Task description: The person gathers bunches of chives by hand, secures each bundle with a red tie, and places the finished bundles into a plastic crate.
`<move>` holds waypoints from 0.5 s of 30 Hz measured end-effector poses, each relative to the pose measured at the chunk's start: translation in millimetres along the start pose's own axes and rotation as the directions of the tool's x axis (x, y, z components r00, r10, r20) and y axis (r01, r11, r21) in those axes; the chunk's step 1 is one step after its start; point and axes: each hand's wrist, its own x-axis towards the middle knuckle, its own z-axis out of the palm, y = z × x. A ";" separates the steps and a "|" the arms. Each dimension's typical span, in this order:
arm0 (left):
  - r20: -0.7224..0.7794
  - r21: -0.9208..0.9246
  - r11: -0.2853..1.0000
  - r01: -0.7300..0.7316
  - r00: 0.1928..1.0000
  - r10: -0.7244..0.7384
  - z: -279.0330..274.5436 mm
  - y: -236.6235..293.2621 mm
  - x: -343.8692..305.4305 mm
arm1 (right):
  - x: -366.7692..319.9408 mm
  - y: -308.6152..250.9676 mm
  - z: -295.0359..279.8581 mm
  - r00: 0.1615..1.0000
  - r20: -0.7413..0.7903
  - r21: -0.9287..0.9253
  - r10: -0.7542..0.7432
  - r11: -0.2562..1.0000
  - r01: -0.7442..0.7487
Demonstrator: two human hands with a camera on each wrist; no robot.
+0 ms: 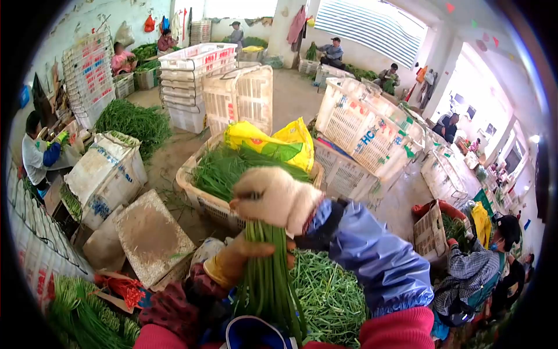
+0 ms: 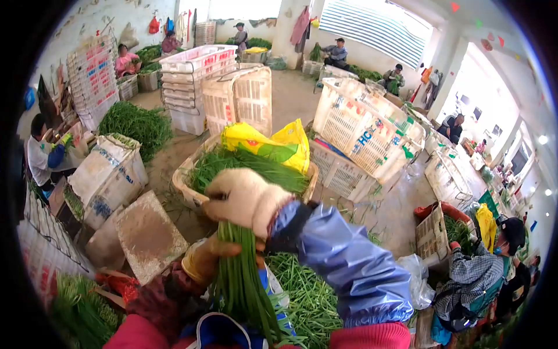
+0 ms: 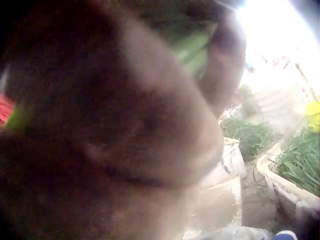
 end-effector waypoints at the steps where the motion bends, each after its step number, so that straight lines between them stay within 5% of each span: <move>1: -0.016 0.075 0.995 -0.058 0.998 0.059 0.9 3.2 5.4 | 2.1 3.4 3.6 0.997 0.017 0.040 0.075 0.996 -0.076; 3: 0.025 0.158 0.966 -0.204 0.979 0.203 -19.5 8.3 16.9 | 6.1 -2.0 -0.7 0.966 -0.134 0.066 0.221 0.975 -0.214; 4: -0.082 0.259 0.931 -0.259 0.954 0.289 -19.0 18.8 13.2 | 5.9 21.0 7.0 0.949 -0.193 0.485 0.250 0.865 -0.129; 5: -0.188 0.368 0.886 -0.283 0.910 0.369 -18.2 29.3 9.2 | -5.5 29.5 20.5 0.930 -0.201 0.605 0.308 0.785 -0.129; 6: -0.100 0.232 0.888 -0.397 0.898 0.428 -45.8 38.3 17.2 | -17.1 38.0 34.0 0.908 -0.207 0.714 0.365 0.691 -0.114; 7: -0.187 0.117 0.869 -0.481 0.849 0.495 -63.9 45.2 22.2 | -27.6 34.5 39.1 0.906 -0.187 0.588 0.381 0.782 -0.208; 9: -0.245 0.215 0.815 -0.538 0.778 0.578 -109.1 75.7 29.5 | -75.0 51.8 72.6 0.905 0.217 0.104 0.365 0.914 -0.393; 10: -0.227 0.238 0.794 -0.559 0.763 0.605 -124.6 84.1 25.4 | -99.5 60.4 87.4 0.808 0.452 -0.121 0.378 0.923 -0.365; 11: -0.197 0.264 0.770 -0.580 0.749 0.632 -134.3 91.7 21.8 | -115.1 64.6 88.9 0.559 0.698 -0.261 0.448 0.886 -0.383; 13: -0.155 0.357 0.725 -0.589 0.728 0.668 -149.2 100.4 14.1 | -133.7 63.5 77.8 0.376 0.710 -0.537 0.596 0.803 -0.259; 15: -0.131 0.488 0.672 -0.558 0.714 0.688 -155.4 102.2 6.2 | -123.3 80.5 53.6 0.471 0.425 -0.697 0.773 0.611 -0.374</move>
